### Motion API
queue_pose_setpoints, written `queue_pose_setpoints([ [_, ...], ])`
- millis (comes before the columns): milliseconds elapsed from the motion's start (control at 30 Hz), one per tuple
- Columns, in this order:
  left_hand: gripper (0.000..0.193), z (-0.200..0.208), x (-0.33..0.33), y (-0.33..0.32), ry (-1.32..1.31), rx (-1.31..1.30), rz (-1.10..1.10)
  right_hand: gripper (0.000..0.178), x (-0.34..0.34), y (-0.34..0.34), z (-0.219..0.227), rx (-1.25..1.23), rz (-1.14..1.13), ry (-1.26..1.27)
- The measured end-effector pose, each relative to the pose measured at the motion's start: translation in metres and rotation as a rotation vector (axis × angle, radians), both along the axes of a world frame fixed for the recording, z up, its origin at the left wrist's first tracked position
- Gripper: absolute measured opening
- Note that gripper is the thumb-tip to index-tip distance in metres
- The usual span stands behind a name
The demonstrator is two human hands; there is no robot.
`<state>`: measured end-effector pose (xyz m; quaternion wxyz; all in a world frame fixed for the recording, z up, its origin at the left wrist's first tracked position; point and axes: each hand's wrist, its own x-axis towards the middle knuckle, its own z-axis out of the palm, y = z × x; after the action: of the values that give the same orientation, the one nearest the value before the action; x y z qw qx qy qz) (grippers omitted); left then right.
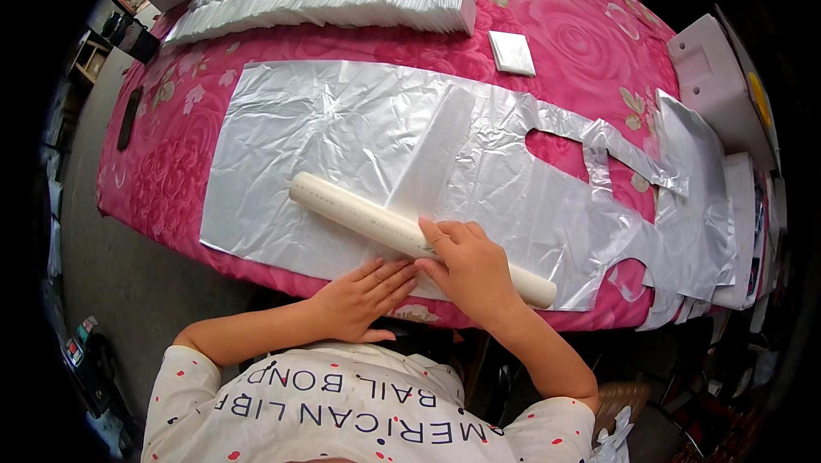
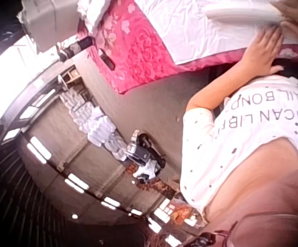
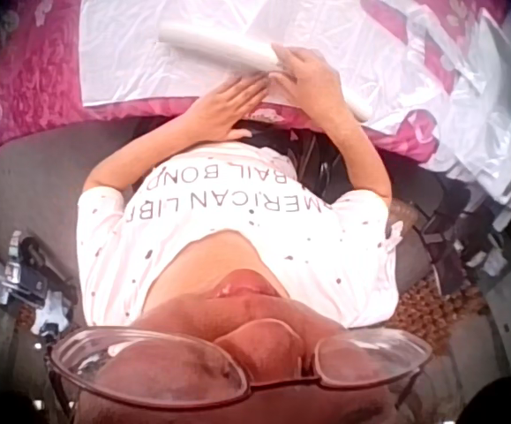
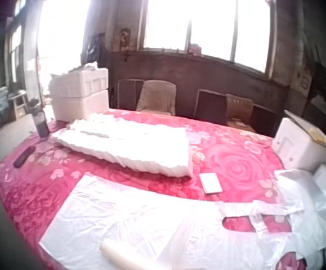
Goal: The person repeatedly unrolls a plastic wrap roll, cuts a sheet, places a small white rectangular item on it, folds the wrap around the item, and stacks the wrapped unit. The process is repeated multiple times on a pink floral tablecloth.
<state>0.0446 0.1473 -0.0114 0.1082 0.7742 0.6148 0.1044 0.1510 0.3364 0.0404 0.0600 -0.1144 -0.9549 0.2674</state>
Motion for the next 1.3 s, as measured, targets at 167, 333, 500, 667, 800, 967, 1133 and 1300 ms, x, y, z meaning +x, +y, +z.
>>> queue_pose_setpoints([
  [167,0.079,0.005,-0.002,0.001,0.015,-0.032,-0.025,0.047,0.020,0.061,-0.009,0.134,-0.304,0.023],
  [333,0.078,0.005,-0.018,0.004,-0.131,0.002,-0.137,0.046,0.051,0.122,-0.021,0.454,-0.672,0.001],
  [500,0.067,0.001,-0.013,0.004,0.094,0.012,-0.064,0.047,0.041,0.064,-0.002,0.213,-0.388,0.125],
  [667,0.055,-0.003,0.017,0.003,0.169,0.072,0.032,0.048,0.016,0.009,-0.008,0.272,0.088,0.198],
  [800,0.053,-0.007,0.021,0.000,0.201,0.079,0.056,0.047,-0.017,0.018,-0.015,0.258,0.076,0.260],
  [967,0.054,-0.010,0.022,0.000,0.244,0.075,0.050,0.048,-0.076,0.070,-0.029,0.331,-0.019,0.307],
  [1133,0.055,0.002,0.009,-0.003,-0.004,0.045,-0.019,0.047,-0.109,0.106,-0.028,0.285,-0.067,0.300],
  [1300,0.051,-0.001,-0.007,-0.011,-0.066,0.123,-0.087,0.047,-0.077,0.072,-0.023,0.191,0.124,0.304],
])
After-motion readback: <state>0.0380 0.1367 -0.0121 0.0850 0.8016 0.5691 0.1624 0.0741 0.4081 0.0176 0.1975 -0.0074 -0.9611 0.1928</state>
